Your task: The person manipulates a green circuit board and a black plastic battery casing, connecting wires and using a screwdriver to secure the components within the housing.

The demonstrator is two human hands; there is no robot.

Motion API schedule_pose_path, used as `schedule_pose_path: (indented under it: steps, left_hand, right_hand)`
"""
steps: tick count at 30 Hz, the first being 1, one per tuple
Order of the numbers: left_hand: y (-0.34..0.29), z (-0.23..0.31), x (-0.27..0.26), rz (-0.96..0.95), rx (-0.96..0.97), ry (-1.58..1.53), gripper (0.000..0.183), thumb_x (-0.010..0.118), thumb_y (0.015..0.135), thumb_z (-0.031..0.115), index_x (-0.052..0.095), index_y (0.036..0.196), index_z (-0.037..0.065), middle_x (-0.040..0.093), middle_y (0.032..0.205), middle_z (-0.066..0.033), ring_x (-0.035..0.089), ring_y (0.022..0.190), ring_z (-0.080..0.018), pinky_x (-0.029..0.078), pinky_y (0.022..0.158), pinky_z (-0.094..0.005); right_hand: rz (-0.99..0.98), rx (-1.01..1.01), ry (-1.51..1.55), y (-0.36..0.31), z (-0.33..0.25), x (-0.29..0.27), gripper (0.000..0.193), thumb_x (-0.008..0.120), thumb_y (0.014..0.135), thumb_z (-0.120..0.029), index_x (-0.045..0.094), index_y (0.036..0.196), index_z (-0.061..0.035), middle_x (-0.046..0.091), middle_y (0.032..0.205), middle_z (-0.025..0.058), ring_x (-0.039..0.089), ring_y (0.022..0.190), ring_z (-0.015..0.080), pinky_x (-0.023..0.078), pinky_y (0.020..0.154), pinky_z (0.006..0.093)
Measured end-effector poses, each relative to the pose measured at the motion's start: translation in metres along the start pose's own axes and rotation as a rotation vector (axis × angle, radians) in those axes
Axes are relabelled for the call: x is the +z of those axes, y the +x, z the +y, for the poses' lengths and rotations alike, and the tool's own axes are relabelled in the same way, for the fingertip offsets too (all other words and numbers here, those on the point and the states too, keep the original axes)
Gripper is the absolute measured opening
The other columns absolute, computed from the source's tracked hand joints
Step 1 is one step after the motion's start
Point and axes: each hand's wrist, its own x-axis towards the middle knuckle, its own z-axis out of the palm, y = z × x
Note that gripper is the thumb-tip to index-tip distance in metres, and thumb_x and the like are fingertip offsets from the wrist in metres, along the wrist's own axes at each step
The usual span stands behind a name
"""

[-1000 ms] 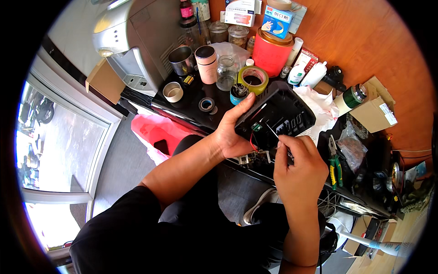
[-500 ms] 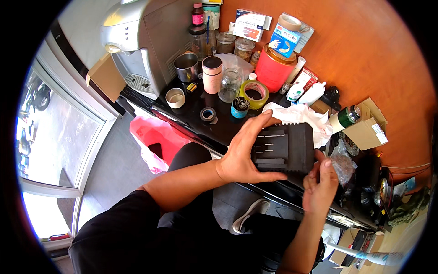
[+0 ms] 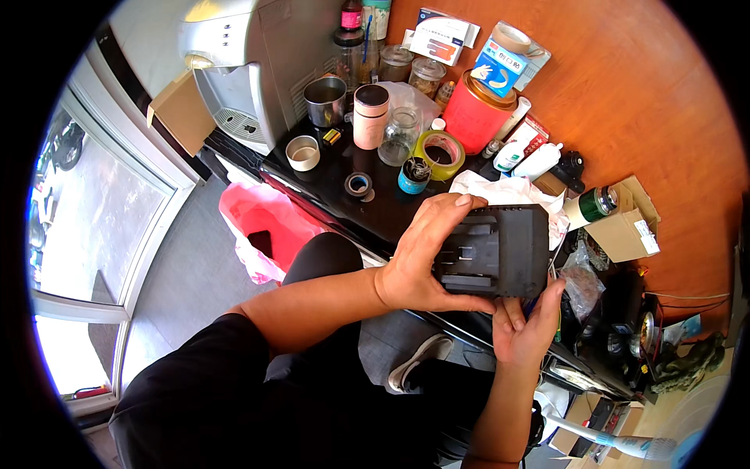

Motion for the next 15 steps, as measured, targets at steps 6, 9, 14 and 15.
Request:
schedule_pose_path:
  steps: [6, 9, 14, 15]
  left_hand:
    - [-0.006, -0.005, 0.01, 0.12, -0.047, -0.161, 0.132, 0.099, 0.051, 0.045, 0.027, 0.153, -0.001, 0.054, 0.136, -0.0255, 0.055, 0.121, -0.0417, 0.04, 0.105, -0.0519]
    - [-0.006, -0.002, 0.008, 0.101, -0.061, -0.198, 0.132, 0.099, 0.05, 0.046, 0.03, 0.152, -0.002, 0.053, 0.138, -0.0252, 0.054, 0.123, -0.0415, 0.04, 0.105, -0.0514]
    - [0.011, 0.002, -0.012, -0.153, -0.216, -0.265, 0.116, 0.096, 0.062, 0.032, 0.032, 0.152, -0.002, 0.052, 0.14, -0.0222, 0.052, 0.128, -0.0345, 0.039, 0.109, -0.0451]
    - [0.011, 0.002, -0.012, -0.222, -0.284, -0.314, 0.113, 0.095, 0.065, 0.028, 0.031, 0.153, -0.002, 0.052, 0.14, -0.0217, 0.052, 0.129, -0.0326, 0.039, 0.11, -0.0437]
  right_hand:
    - [-0.199, 0.017, -0.09, -0.002, 0.016, -0.008, 0.054, 0.071, 0.092, -0.036, 0.054, 0.128, 0.0002, 0.068, 0.099, 0.008, 0.036, 0.045, 0.0019, 0.029, 0.037, 0.0177]
    - [-0.114, -0.133, -0.148, -0.002, 0.018, 0.012, 0.052, 0.07, 0.09, -0.033, 0.054, 0.127, -0.0001, 0.068, 0.101, 0.0079, 0.036, 0.044, 0.0018, 0.031, 0.039, 0.0169]
    - [-0.026, -0.11, -0.129, 0.007, 0.004, -0.013, 0.049, 0.069, 0.089, -0.033, 0.055, 0.124, -0.0019, 0.067, 0.109, 0.0079, 0.035, 0.045, 0.0021, 0.033, 0.043, 0.0157]
    - [0.005, -0.102, -0.113, 0.009, 0.001, -0.019, 0.048, 0.069, 0.089, -0.033, 0.055, 0.123, -0.0025, 0.067, 0.11, 0.0078, 0.035, 0.045, 0.0022, 0.034, 0.043, 0.0156]
